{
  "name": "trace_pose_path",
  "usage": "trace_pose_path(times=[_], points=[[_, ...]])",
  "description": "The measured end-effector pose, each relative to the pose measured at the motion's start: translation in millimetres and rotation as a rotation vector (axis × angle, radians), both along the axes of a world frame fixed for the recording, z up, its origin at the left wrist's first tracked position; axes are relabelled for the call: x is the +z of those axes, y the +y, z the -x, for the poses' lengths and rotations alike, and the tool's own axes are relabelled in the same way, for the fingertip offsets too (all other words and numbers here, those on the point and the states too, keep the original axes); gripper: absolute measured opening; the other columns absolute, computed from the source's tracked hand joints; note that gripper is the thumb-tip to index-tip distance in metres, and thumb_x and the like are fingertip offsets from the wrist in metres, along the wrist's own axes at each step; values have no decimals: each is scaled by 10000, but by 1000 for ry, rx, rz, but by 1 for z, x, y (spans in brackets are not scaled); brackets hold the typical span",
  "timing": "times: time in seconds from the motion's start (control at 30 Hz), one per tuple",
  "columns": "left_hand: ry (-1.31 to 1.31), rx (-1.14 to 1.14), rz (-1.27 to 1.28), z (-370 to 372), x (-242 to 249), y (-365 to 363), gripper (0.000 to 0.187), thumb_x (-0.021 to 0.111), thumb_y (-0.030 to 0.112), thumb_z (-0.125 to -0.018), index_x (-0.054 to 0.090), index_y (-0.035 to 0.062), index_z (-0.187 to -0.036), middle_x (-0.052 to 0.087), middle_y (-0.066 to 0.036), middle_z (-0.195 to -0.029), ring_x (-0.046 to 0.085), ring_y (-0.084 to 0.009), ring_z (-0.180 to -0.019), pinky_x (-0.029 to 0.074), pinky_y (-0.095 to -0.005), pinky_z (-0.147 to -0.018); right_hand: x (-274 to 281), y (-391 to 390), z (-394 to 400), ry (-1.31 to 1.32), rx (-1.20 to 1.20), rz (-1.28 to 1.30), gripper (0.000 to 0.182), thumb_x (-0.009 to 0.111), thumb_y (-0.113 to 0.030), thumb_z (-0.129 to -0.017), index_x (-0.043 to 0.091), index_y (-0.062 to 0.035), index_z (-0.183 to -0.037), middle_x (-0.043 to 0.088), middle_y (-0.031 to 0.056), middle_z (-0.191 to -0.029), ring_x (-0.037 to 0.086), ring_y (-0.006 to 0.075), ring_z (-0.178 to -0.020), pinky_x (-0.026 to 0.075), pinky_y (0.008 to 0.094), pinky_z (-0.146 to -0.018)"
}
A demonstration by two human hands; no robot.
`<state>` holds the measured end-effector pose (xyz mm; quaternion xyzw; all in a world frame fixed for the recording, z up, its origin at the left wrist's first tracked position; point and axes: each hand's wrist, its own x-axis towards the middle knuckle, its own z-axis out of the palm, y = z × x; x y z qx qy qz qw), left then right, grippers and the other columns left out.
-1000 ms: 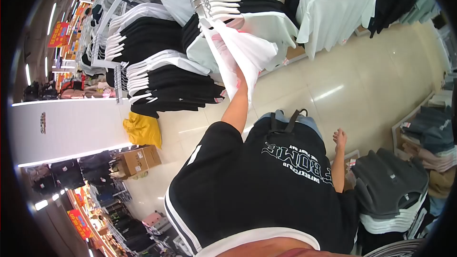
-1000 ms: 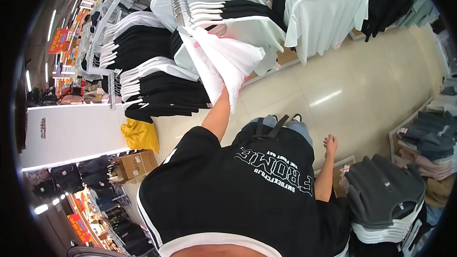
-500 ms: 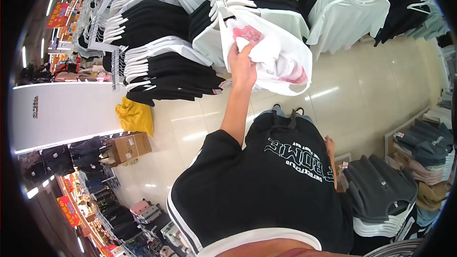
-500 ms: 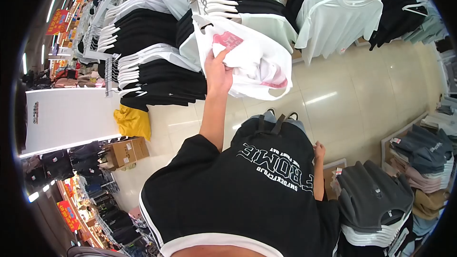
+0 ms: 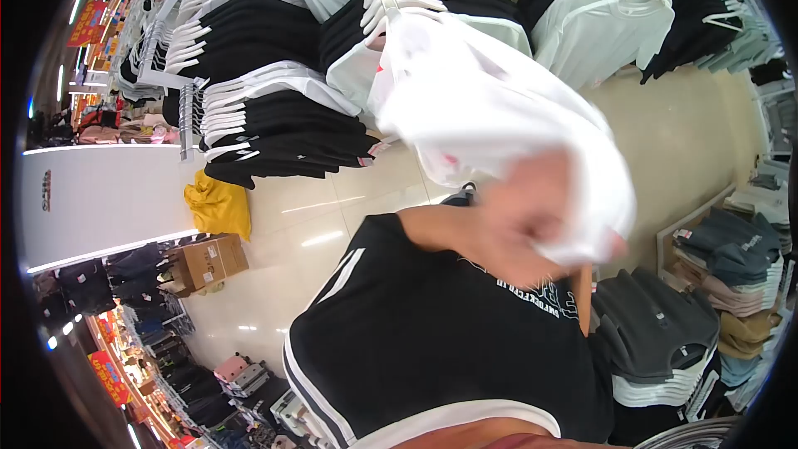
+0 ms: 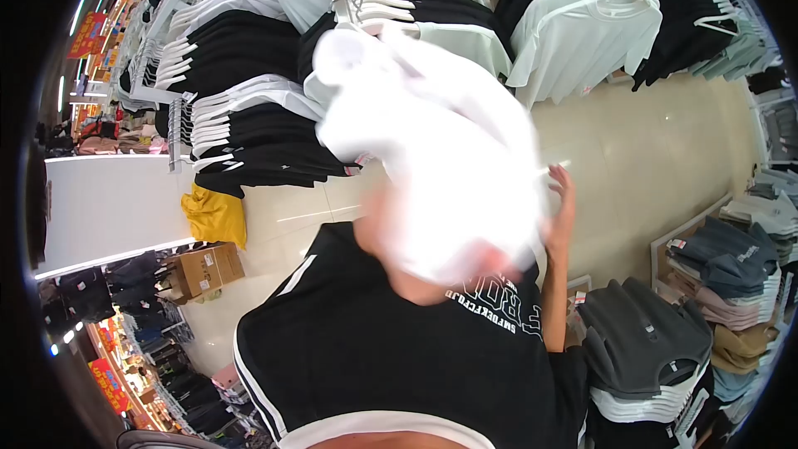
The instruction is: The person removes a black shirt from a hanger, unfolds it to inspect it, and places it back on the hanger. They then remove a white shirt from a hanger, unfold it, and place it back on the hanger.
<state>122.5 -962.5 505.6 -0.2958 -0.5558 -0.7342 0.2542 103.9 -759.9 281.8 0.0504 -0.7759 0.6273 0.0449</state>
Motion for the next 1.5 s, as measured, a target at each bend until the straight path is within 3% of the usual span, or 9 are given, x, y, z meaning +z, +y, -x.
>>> trace_pose_path(times=[0.07, 0.17, 0.43, 0.67, 0.87, 1.07, 1.17, 1.3, 1.5], points=[[48, -508, 40, 7, 4, 33, 273, 683, 18, -703, 414, 68, -709, 449, -93, -743, 471, -290, -669, 352, -380, -558, 56, -34, 4, 198, 105, 62, 404, 601, -261, -952, 557, 19, -1240, 630, 137, -1149, 598, 219, -1057, 480, 342, -898], [115, -855, 66, -13, -6, 69, 257, 651, 13, -632, 411, 55, -713, 454, -102, -762, 478, -307, -697, 377, -389, -601, 96, -55, 7, 386, 158, 116, 406, 605, -260, -949, 557, 18, -1242, 628, 136, -1156, 594, 220, -1066, 475, 342, -905], [1, -876, 280, -7, -33, 41, 284, 746, 240, -835, 545, 40, -834, 546, -86, -814, 566, -290, -755, 454, -382, -643, 111, 15, -1, 507, -155, 239, 414, 616, -258, -941, 556, 14, -1248, 622, 132, -1175, 583, 222, -1090, 464, 341, -926], [-659, -758, 701, 20, -105, 6, 480, 645, 356, -916, 555, -61, -1138, 652, -159, -1047, 647, -236, -973, 551, -357, -777, 122, 106, -34, 543, -449, 227, 421, 625, -257, -934, 555, 10, -1253, 617, 129, -1192, 573, 224, -1111, 454, 341, -944], [-1234, -662, 375, 15, -159, 20, 576, 575, 377, -965, 415, -29, -1342, 620, -152, -1152, 635, -256, -1017, 530, -363, -845, 124, 130, -64, 520, -542, 215, 428, 633, -255, -928, 555, 7, -1257, 612, 127, -1207, 565, 226, -1128, 446, 340, -959], [-1157, -821, -203, 15, -174, 39, 472, 552, 320, -987, 474, -21, -1302, 601, -139, -1179, 656, -229, -932, 538, -343, -777, 113, 123, -85, 420, -564, 245, 435, 641, -254, -922, 554, 4, -1261, 608, 124, -1222, 556, 227, -1146, 437, 340, -974], [-1224, -750, -47, 14, -173, 43, 350, 591, 280, -973, 606, -27, -1140, 655, -111, -1071, 643, -194, -983, 516, -332, -825, 104, 113, -90, 327, -557, 300, 438, 645, -253, -919, 554, 2, -1263, 606, 122, -1229, 552, 228, -1155, 433, 340, -982], [-1072, -939, 622, 12, -164, 34, 339, 554, 279, -994, 686, -32, -969, 677, -79, -787, 659, -163, -845, 506, -286, -808, 95, 95, -99, 226, -546, 443, 443, 650, -252, -915, 553, 0, -1266, 603, 121, -1239, 546, 229, -1167, 428, 340, -992], [-1102, -809, 475, 35, -187, 38, 358, 436, 289, -1042, 618, -20, -1049, 672, -84, -931, 637, -154, -842, 494, -286, -796, 77, 88, -102, 168, -569, 644, 451, 658, -251, -908, 553, -3, -1271, 598, 118, -1253, 538, 231, -1185, 419, 339, -1008]])
